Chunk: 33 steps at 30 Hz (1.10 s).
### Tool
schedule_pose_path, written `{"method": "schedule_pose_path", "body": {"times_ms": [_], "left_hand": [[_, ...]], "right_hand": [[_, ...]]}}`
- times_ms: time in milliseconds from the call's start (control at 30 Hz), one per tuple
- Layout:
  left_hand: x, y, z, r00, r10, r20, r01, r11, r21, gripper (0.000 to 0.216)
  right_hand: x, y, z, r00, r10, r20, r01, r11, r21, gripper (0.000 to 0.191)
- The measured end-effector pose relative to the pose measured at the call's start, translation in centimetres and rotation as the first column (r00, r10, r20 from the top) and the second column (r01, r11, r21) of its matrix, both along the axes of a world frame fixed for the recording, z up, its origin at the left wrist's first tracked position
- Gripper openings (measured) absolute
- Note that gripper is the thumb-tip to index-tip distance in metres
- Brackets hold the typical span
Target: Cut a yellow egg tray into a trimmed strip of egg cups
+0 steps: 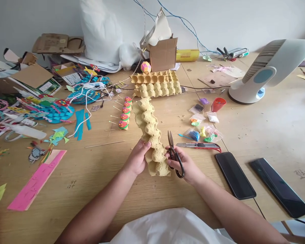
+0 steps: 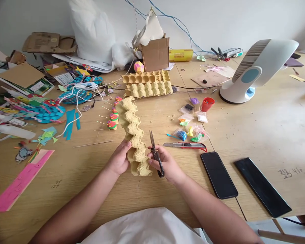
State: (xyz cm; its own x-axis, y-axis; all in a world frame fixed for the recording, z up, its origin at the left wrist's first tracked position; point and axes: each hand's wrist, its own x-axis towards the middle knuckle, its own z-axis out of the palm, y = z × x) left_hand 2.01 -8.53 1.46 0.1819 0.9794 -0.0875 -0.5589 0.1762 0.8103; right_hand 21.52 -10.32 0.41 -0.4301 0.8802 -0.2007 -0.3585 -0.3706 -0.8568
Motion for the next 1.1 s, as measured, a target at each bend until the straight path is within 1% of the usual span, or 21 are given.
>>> {"method": "schedule_pose_path", "body": {"times_ms": [67, 133, 200, 233, 267, 333, 400, 433, 500, 533, 600, 633, 700, 800, 867, 933, 967, 1067, 1100], "left_hand": [[-0.2, -0.1, 0.1, 0.999, -0.022, -0.047, 0.022, 1.000, -0.013, 0.048], [-0.7, -0.1, 0.0, 0.991, -0.028, -0.128, 0.023, 0.999, -0.039, 0.047], [-1.4, -0.1, -0.3, 0.973, 0.002, -0.230, -0.014, 0.999, -0.050, 0.040], [-1.7, -0.1, -0.4, 0.968, 0.024, -0.249, -0.038, 0.998, -0.053, 0.033], [-2.1, 0.0, -0.5, 0.971, 0.023, -0.238, -0.037, 0.998, -0.054, 0.027], [-2.8, 0.3, -0.6, 0.985, 0.027, -0.168, -0.040, 0.996, -0.074, 0.020], [-3.4, 0.6, -0.6, 0.998, -0.026, -0.051, 0.019, 0.991, -0.129, 0.017], [-3.7, 0.8, -0.5, 0.996, -0.089, 0.020, 0.091, 0.982, -0.168, 0.018], [-4.3, 1.1, -0.4, 0.958, -0.252, 0.136, 0.278, 0.933, -0.230, 0.026], [-4.5, 1.3, -0.4, 0.935, -0.313, 0.165, 0.346, 0.906, -0.243, 0.032], [-4.9, 1.5, -0.6, 0.906, -0.386, 0.172, 0.420, 0.870, -0.259, 0.047], [-5.0, 1.5, -0.7, 0.898, -0.408, 0.165, 0.439, 0.857, -0.269, 0.055], [-5.4, 1.5, -1.2, 0.886, -0.438, 0.152, 0.464, 0.837, -0.291, 0.069], [-5.9, 1.4, -2.2, 0.873, -0.471, 0.131, 0.487, 0.816, -0.312, 0.077], [-6.3, 1.4, -2.9, 0.876, -0.475, 0.088, 0.476, 0.818, -0.323, 0.076], [-6.5, 1.3, -3.2, 0.876, -0.477, 0.074, 0.476, 0.827, -0.299, 0.075], [-6.6, 1.3, -3.2, 0.863, -0.498, 0.088, 0.501, 0.820, -0.278, 0.077], [-6.7, 1.2, -2.8, 0.787, -0.590, 0.179, 0.616, 0.764, -0.191, 0.081], [-6.7, 1.2, -2.6, 0.769, -0.607, 0.199, 0.637, 0.753, -0.165, 0.081]], "right_hand": [[0.2, 0.0, 0.2, 1.000, -0.013, 0.022, 0.013, 1.000, 0.018, 0.048], [0.6, 0.1, 0.5, 0.996, -0.035, 0.082, 0.031, 0.998, 0.058, 0.048], [1.1, 0.3, 0.9, 0.987, -0.059, 0.147, 0.042, 0.993, 0.111, 0.048], [1.4, 0.4, 1.0, 0.982, -0.069, 0.173, 0.044, 0.989, 0.142, 0.047], [1.6, 0.5, 1.1, 0.978, -0.080, 0.195, 0.045, 0.983, 0.180, 0.046], [2.0, 0.7, 1.2, 0.964, -0.122, 0.237, 0.051, 0.958, 0.282, 0.043], [2.4, 1.0, 1.2, 0.929, -0.205, 0.308, 0.062, 0.907, 0.416, 0.038], [2.6, 1.2, 1.1, 0.895, -0.265, 0.360, 0.060, 0.869, 0.491, 0.035], [3.1, 1.5, 1.1, 0.791, -0.404, 0.460, 0.016, 0.765, 0.644, 0.035], [3.4, 1.6, 1.1, 0.732, -0.469, 0.495, -0.029, 0.704, 0.710, 0.038], [4.0, 1.9, 1.0, 0.640, -0.563, 0.523, -0.134, 0.589, 0.797, 0.047], [4.3, 2.0, 1.0, 0.613, -0.590, 0.525, -0.180, 0.542, 0.821, 0.050], [4.8, 2.2, 1.0, 0.583, -0.624, 0.520, -0.249, 0.473, 0.845, 0.053], [5.1, 2.2, 1.0, 0.571, -0.648, 0.504, -0.303, 0.404, 0.863, 0.056], [5.0, 2.1, 1.1, 0.573, -0.649, 0.501, -0.323, 0.383, 0.866, 0.056], [4.8, 1.9, 1.3, 0.580, -0.651, 0.489, -0.330, 0.361, 0.872, 0.056], [4.7, 1.8, 1.4, 0.585, -0.654, 0.479, -0.329, 0.348, 0.878, 0.057], [4.4, 1.5, 1.3, 0.589, -0.666, 0.457, -0.335, 0.313, 0.889, 0.060], [4.3, 1.4, 1.3, 0.585, -0.670, 0.456, -0.344, 0.304, 0.888, 0.061]]}}
